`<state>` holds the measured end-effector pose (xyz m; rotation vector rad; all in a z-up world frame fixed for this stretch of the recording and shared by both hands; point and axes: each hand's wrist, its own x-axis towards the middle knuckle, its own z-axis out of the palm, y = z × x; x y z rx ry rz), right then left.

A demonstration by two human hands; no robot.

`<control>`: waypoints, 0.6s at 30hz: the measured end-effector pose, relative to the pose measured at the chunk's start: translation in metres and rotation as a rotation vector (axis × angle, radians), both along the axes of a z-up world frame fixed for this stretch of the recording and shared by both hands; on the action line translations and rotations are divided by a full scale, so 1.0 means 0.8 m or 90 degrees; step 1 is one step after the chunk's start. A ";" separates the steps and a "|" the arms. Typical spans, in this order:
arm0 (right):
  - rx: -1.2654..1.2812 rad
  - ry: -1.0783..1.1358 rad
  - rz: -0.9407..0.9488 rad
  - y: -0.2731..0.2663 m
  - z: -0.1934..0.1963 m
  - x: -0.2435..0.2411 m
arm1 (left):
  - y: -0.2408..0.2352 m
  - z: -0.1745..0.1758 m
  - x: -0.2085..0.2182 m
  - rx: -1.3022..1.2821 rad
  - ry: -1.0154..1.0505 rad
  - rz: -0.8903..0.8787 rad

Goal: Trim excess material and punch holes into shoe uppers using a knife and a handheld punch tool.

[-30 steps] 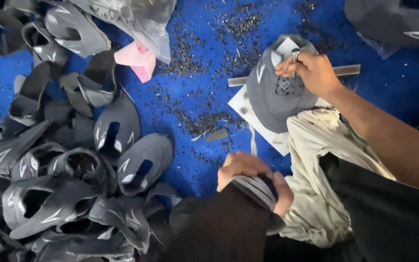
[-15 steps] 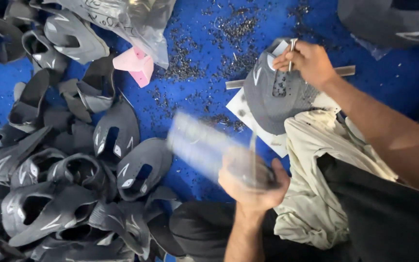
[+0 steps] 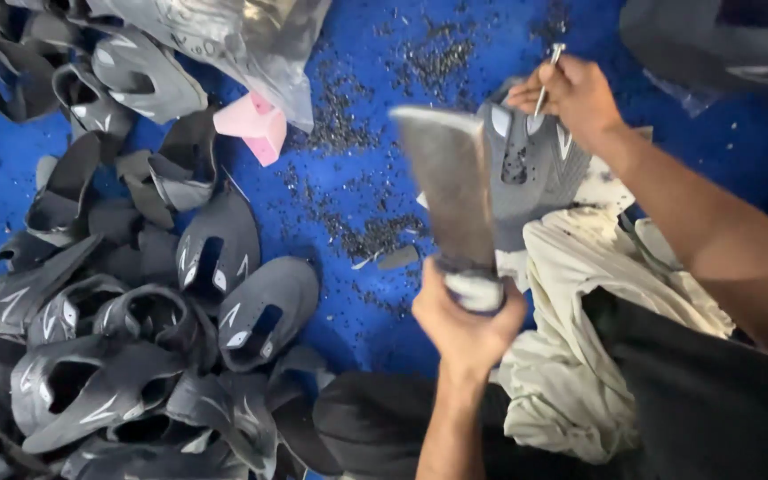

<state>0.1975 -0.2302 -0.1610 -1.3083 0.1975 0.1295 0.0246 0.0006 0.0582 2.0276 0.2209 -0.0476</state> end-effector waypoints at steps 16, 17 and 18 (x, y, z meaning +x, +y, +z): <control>0.157 -0.038 -0.087 0.009 0.039 -0.011 | 0.035 -0.084 -0.056 0.039 0.088 0.022; 0.011 0.000 0.010 0.033 0.079 -0.018 | 0.040 -0.078 -0.056 0.034 0.087 0.046; -0.135 0.044 0.100 0.056 0.117 -0.033 | 0.045 -0.071 -0.061 0.029 0.094 0.062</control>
